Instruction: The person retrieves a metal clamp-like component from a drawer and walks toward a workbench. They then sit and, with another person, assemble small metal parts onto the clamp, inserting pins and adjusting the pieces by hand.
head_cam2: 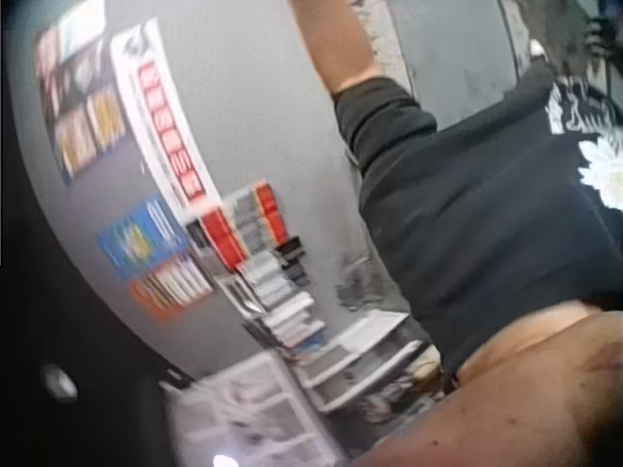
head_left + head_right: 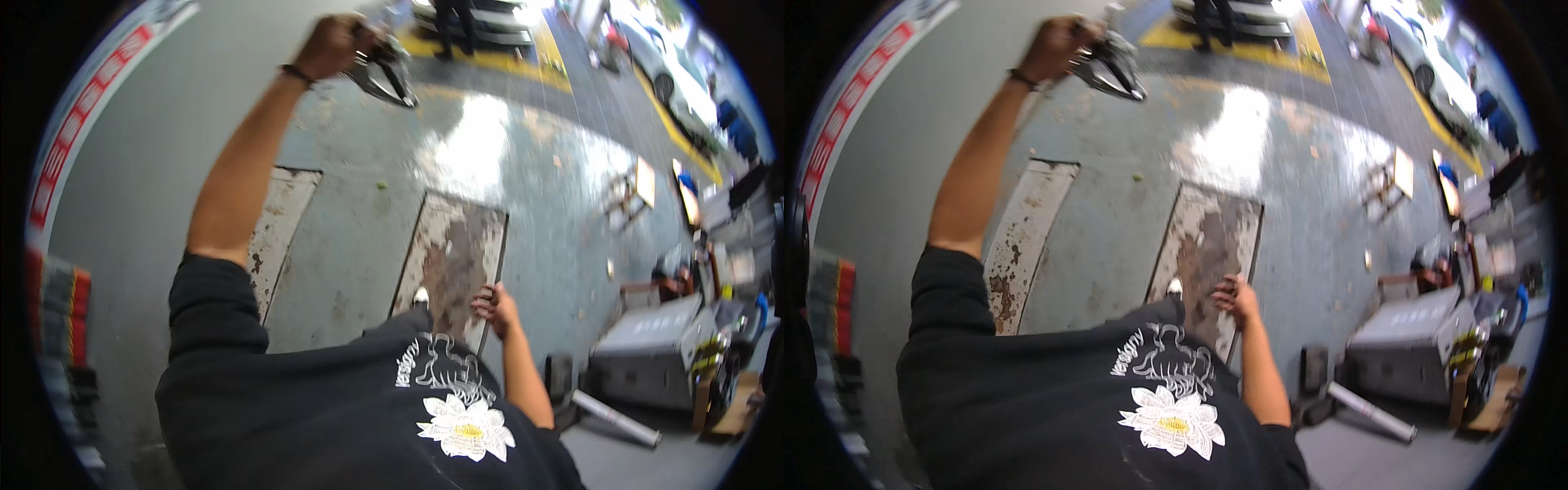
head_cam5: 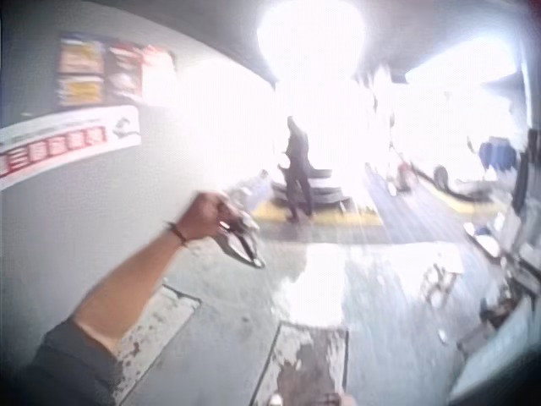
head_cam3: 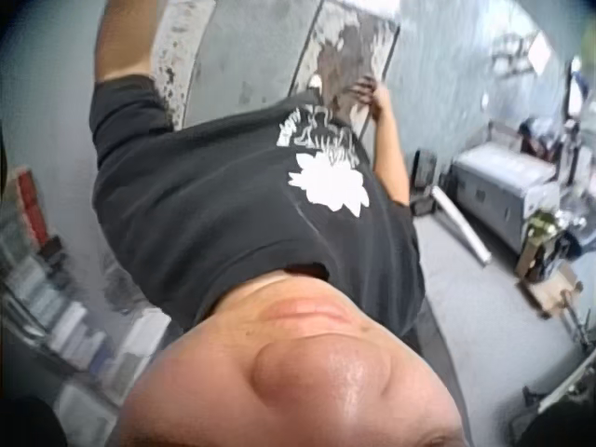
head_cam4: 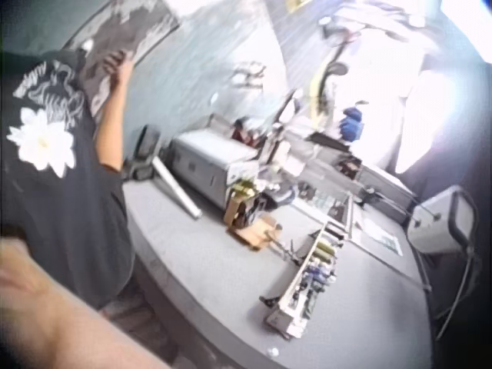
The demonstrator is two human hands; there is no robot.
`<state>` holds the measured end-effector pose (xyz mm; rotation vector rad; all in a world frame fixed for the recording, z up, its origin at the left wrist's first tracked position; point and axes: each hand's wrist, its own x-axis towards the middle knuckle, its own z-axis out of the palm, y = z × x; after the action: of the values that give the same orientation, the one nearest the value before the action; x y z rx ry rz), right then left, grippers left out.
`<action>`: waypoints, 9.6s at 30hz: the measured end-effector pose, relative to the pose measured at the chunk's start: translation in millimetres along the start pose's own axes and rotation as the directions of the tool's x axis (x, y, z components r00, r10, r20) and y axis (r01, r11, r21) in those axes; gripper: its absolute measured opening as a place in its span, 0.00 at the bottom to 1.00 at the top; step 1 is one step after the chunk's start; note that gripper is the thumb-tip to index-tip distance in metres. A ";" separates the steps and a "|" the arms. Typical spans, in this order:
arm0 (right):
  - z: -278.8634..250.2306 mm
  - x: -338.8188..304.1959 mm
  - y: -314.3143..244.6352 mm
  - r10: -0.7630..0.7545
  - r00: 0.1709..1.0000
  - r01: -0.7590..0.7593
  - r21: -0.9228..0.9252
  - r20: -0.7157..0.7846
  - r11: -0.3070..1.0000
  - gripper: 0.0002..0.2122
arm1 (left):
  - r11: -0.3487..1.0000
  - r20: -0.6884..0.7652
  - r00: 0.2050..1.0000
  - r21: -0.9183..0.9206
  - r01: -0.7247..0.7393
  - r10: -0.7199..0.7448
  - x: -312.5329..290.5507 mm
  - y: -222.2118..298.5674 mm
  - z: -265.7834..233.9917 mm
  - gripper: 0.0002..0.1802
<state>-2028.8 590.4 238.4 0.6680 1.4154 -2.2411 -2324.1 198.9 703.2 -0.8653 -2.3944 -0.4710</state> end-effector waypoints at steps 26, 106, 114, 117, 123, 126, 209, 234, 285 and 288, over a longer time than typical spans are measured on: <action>-220.2 359.9 -63.4 -0.011 0.922 -0.285 -0.699 -0.386 0.656 0.10 | 0.700 0.413 0.685 -0.145 0.700 -0.600 -112.0 -3.6 423.3 0.15; 163.2 409.1 -778.4 -0.466 0.699 0.597 -0.083 0.542 0.798 0.12 | 0.679 0.449 0.894 -0.657 0.327 0.004 508.0 -170.1 377.4 0.27; 146.7 462.3 -798.3 -0.577 0.611 0.572 0.202 0.542 0.795 0.14 | 0.642 0.579 0.814 -0.613 0.461 -0.031 563.1 -180.0 404.5 0.27; 134.8 482.0 -812.1 -0.624 0.589 0.612 0.221 0.513 0.759 0.15 | 0.627 0.573 0.817 -0.612 0.481 -0.067 583.4 -180.2 421.6 0.27; 97.8 510.9 -864.4 -0.733 0.433 0.859 0.008 0.525 0.513 0.13 | 0.648 0.579 0.810 -0.581 0.492 -0.095 635.5 -175.6 461.4 0.27; 81.2 523.3 -889.5 -0.813 0.278 0.955 -0.057 0.511 0.291 0.12 | 0.654 0.515 0.856 -0.633 0.414 -0.044 662.6 -170.4 476.2 0.24; 156.9 493.2 -606.6 0.565 0.337 0.592 -0.636 0.753 0.495 0.23 | -0.280 0.367 0.018 -0.675 -0.683 -0.930 116.0 110.7 564.3 0.15; 268.1 34.3 -173.7 0.725 -0.444 0.543 -0.485 0.527 0.685 0.15 | 0.457 -0.137 -0.736 -0.853 -0.253 -0.663 -205.2 391.4 290.6 0.20; 283.5 -1151.9 906.6 0.354 -0.579 0.727 -0.268 -0.734 0.633 0.10 | 0.565 -0.094 -0.995 -0.823 0.065 -0.023 -1215.4 1085.0 -308.6 0.19; 270.0 -1188.4 999.4 0.460 -0.348 0.901 -0.156 -0.817 0.405 0.11 | 0.753 -0.142 -0.990 -0.648 0.112 0.025 -1284.5 1122.6 -319.3 0.18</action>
<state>-554.7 39.2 322.7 3.9014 0.2999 -2.4407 -627.8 252.8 340.2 0.9966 0.1728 -0.8025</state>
